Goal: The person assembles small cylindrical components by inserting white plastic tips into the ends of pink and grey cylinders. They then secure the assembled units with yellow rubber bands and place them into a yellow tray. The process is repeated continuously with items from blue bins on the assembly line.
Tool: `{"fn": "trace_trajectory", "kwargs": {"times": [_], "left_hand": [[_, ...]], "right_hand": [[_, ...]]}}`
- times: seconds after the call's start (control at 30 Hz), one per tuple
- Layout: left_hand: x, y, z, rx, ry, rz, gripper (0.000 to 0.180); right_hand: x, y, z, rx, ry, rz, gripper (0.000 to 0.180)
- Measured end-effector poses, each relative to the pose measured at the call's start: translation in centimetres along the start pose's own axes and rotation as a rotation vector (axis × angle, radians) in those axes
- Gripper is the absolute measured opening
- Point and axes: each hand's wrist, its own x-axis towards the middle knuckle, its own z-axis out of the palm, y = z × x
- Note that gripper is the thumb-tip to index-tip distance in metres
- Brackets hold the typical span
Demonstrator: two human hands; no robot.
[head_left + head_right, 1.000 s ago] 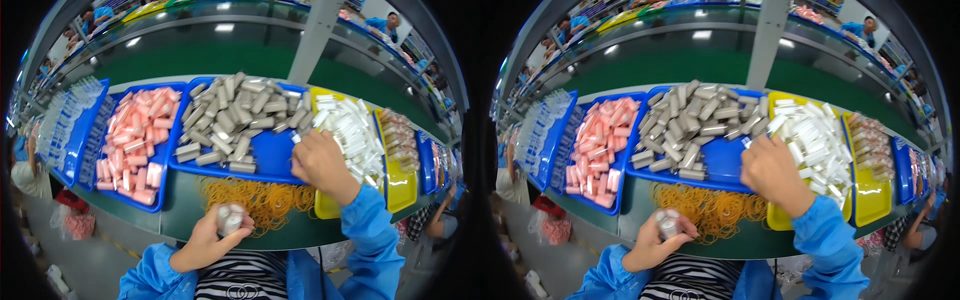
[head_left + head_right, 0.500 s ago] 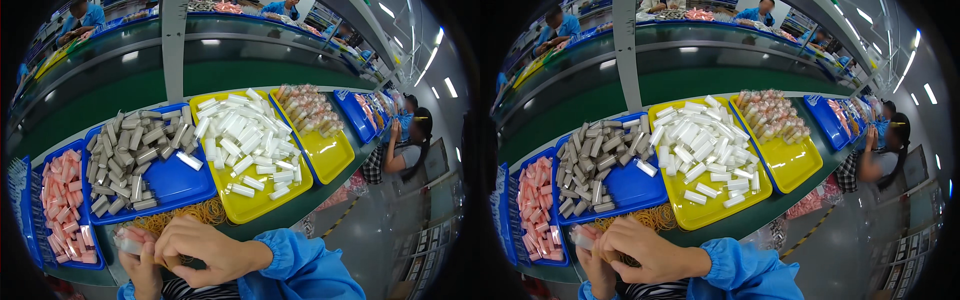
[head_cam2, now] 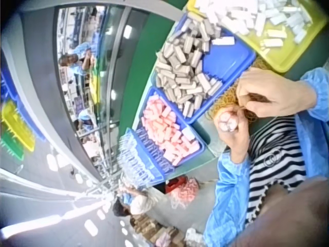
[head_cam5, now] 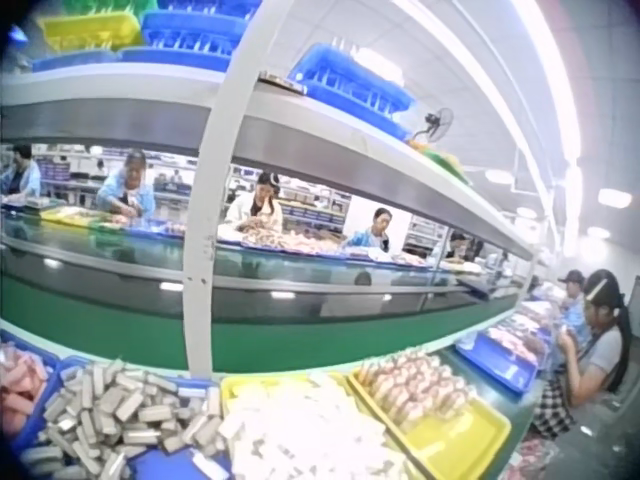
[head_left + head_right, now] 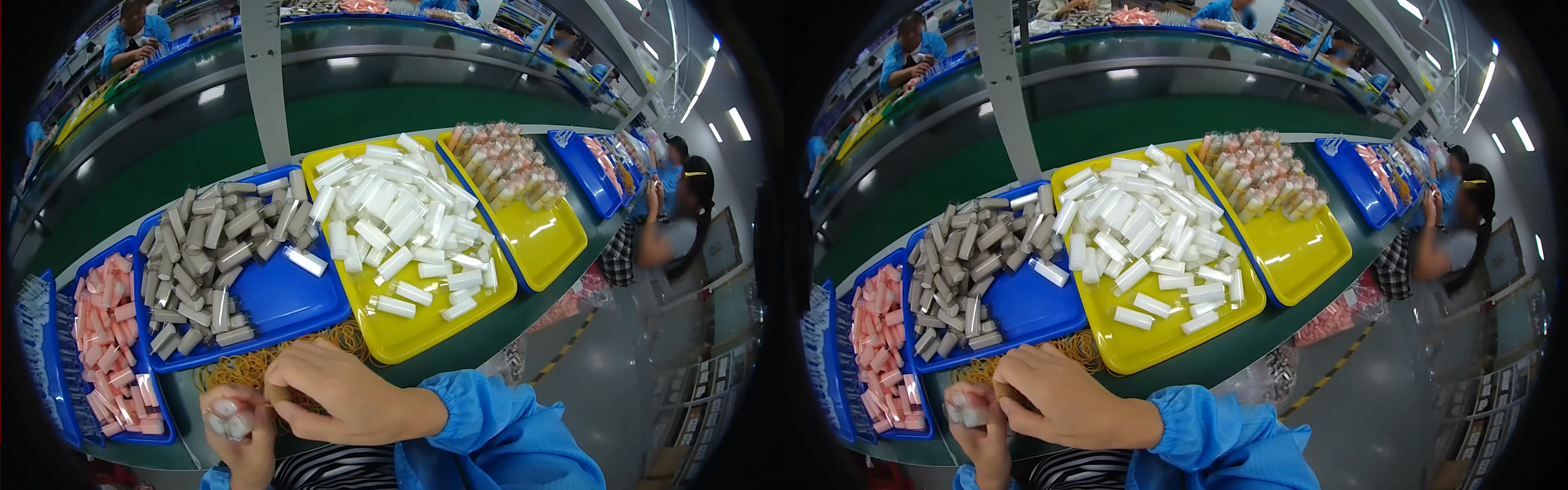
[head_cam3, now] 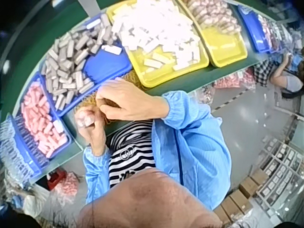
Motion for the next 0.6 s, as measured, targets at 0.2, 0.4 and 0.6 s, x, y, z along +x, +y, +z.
{"fn": "trace_trajectory", "kwargs": {"times": [0.2,0.4,0.6], "left_hand": [[0.8,1.2,0.1,-0.242,-0.031,-0.225,0.031],[0.6,2.4,-1.0,-0.185,-0.37,-0.374,0.044],[1.4,4.6,-1.3,0.205,-0.516,-0.239,0.039]], "right_hand": [[0.4,1.6,0.1,1.53,0.074,0.206,0.021],[1.6,0.4,-0.4,-0.005,-0.01,-0.125,0.047],[1.5,1.8,-1.6,-0.345,-0.254,-0.31,0.055]]}}
